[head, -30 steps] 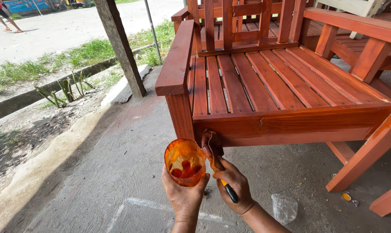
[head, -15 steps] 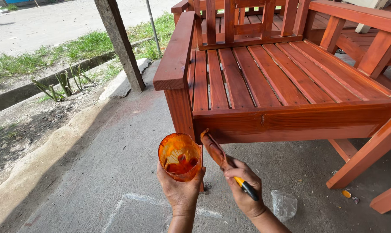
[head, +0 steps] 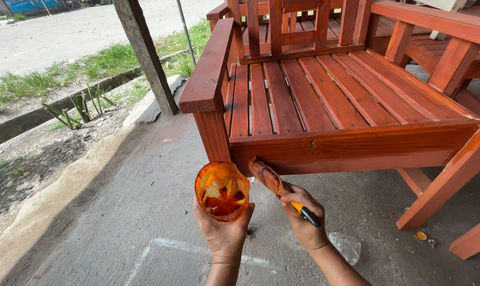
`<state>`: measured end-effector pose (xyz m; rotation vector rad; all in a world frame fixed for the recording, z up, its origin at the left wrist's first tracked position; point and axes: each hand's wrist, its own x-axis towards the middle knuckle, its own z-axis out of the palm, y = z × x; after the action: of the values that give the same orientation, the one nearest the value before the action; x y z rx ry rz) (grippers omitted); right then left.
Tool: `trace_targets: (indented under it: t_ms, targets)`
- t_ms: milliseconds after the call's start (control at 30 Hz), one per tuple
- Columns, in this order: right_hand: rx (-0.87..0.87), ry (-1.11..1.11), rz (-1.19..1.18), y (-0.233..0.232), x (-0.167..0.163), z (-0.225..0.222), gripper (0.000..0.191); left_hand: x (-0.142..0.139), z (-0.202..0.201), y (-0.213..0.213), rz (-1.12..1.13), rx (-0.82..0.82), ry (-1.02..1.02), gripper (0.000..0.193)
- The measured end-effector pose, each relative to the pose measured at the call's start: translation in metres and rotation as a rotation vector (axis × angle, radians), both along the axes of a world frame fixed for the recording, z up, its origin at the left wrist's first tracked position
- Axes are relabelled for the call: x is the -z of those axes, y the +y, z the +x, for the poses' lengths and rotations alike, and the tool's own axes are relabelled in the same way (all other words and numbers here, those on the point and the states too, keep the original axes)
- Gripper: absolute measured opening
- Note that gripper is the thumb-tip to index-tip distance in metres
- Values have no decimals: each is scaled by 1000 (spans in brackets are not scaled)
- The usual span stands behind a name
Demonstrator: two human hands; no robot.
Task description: The person applies a reddish-orange wood stain to a slatted wooden chair, holding a container of stain in one hand and wiping the stain onto the seat rails, legs, and frame with a cloth in the other hand. They reload the cloth from the container and work around the chair, coating different surfaces.
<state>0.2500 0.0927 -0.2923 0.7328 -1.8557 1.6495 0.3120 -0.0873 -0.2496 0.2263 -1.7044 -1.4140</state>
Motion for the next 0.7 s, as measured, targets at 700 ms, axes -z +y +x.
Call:
trace_targets:
  t_ms: [700]
  targets:
    - [580,76,-52,254,-9,-12,13,0,-12,84,-101,123,-137,118]
